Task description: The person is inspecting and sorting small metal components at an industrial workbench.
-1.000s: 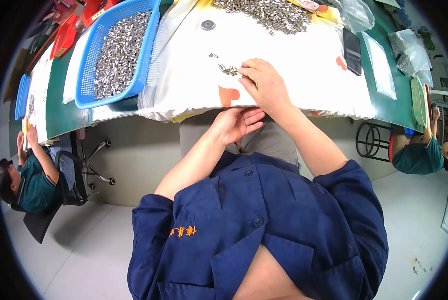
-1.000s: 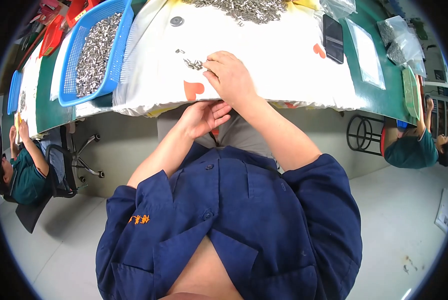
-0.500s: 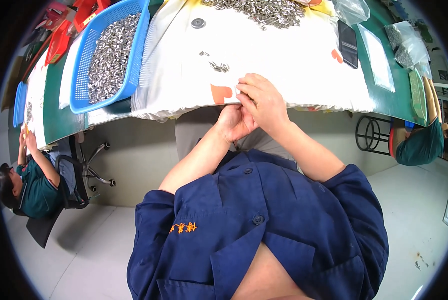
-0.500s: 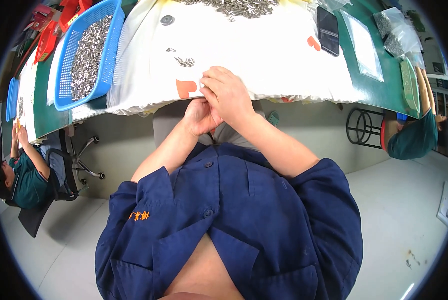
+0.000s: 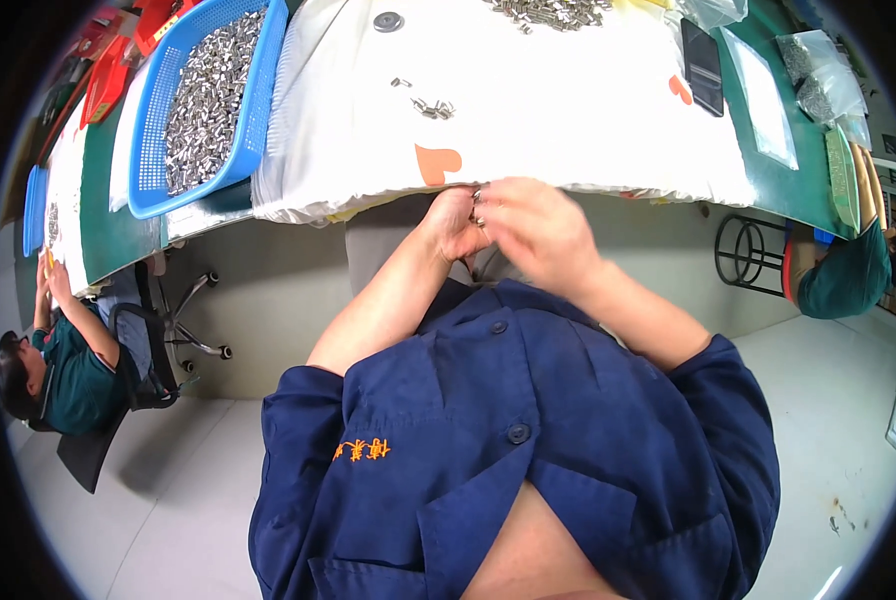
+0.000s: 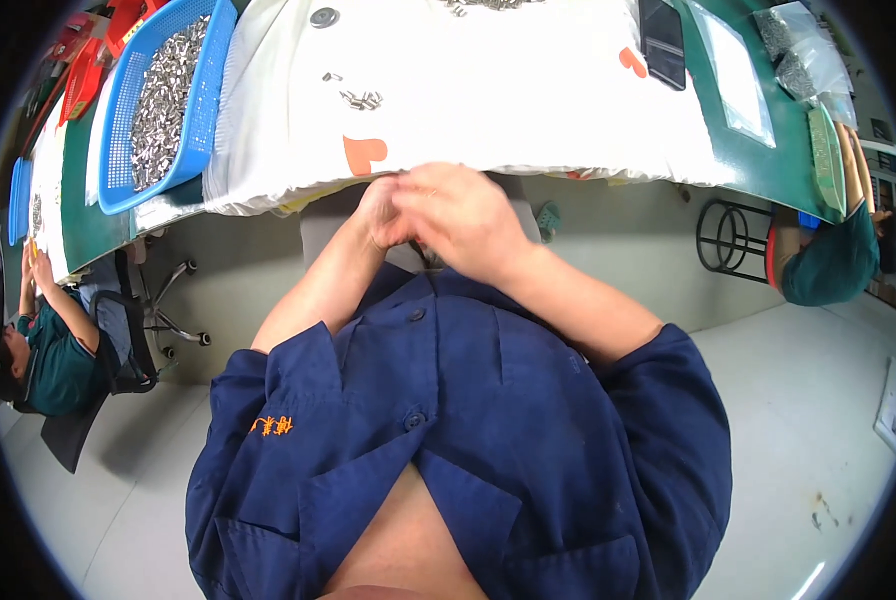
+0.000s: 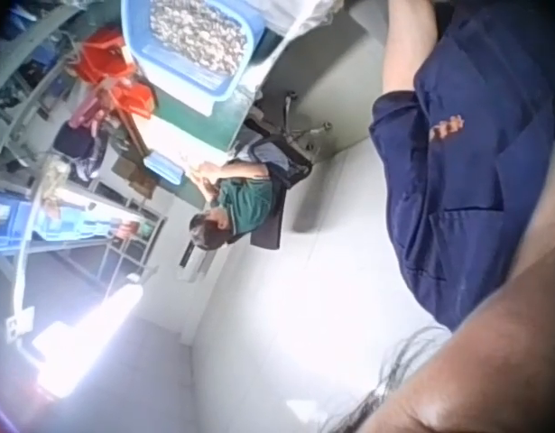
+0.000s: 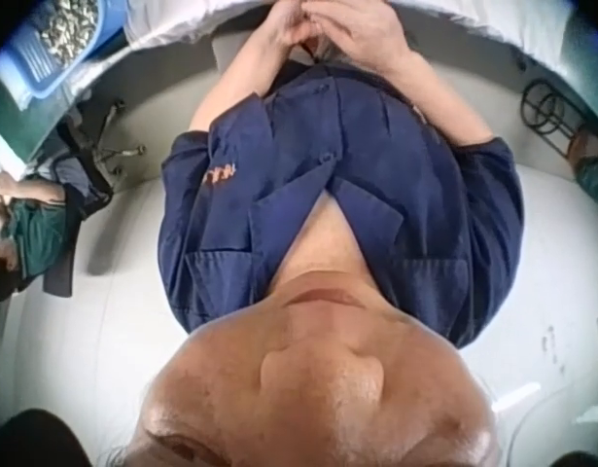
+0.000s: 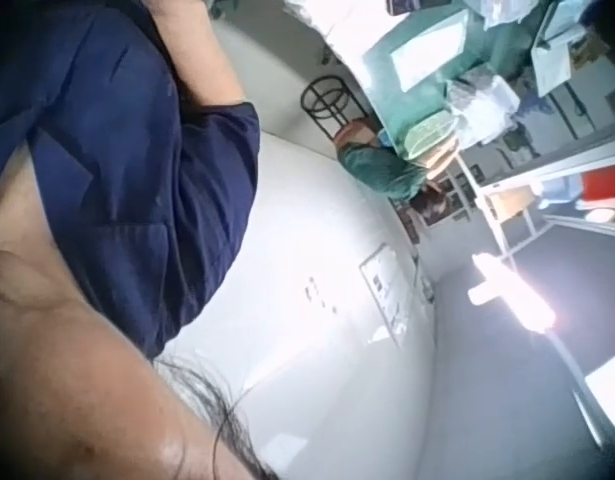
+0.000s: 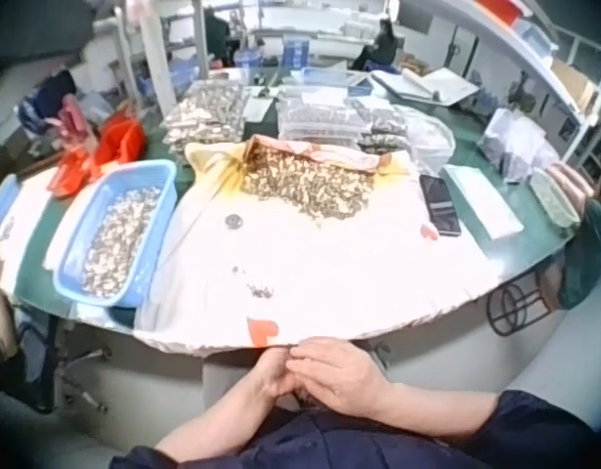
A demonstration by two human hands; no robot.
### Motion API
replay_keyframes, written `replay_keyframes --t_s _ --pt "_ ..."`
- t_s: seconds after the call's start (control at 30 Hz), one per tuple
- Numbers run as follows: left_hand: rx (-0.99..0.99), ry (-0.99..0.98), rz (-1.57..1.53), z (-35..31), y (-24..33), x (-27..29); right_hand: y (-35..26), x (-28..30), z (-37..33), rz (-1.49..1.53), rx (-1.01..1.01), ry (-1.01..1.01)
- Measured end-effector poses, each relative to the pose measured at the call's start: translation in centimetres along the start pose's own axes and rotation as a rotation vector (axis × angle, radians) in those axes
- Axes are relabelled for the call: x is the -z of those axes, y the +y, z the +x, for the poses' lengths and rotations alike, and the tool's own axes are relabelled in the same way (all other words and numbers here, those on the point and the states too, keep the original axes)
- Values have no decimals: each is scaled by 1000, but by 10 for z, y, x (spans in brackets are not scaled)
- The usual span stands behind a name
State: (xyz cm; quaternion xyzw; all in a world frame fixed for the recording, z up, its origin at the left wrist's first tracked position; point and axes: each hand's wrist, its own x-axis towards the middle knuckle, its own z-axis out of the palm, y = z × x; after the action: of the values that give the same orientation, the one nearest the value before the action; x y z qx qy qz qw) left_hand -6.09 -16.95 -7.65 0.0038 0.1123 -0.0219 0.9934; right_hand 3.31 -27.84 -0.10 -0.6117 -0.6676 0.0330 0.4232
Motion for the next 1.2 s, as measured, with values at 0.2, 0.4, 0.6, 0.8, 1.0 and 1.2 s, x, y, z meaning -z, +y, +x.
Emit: replay_keyframes --t_s 0.2,0.4,0.6,0.8,1.0,1.2 --pt "-67 381 153 -6 -7 -10 40 -38 93 -190 91 26" --pt "-86 427 123 -12 -2 -15 62 -67 108 -272 68 -225" --pt "-100 268 23 -13 2 1 38 -47 70 -223 18 -142" --pt "-106 207 -4 -8 1 5 13 -30 37 -176 -84 -133" --pt "-162 227 57 -7 -2 11 2 -24 7 -187 6 -85" --pt "-149 266 156 -7 -3 -3 -8 -11 -16 7 -61 -86"
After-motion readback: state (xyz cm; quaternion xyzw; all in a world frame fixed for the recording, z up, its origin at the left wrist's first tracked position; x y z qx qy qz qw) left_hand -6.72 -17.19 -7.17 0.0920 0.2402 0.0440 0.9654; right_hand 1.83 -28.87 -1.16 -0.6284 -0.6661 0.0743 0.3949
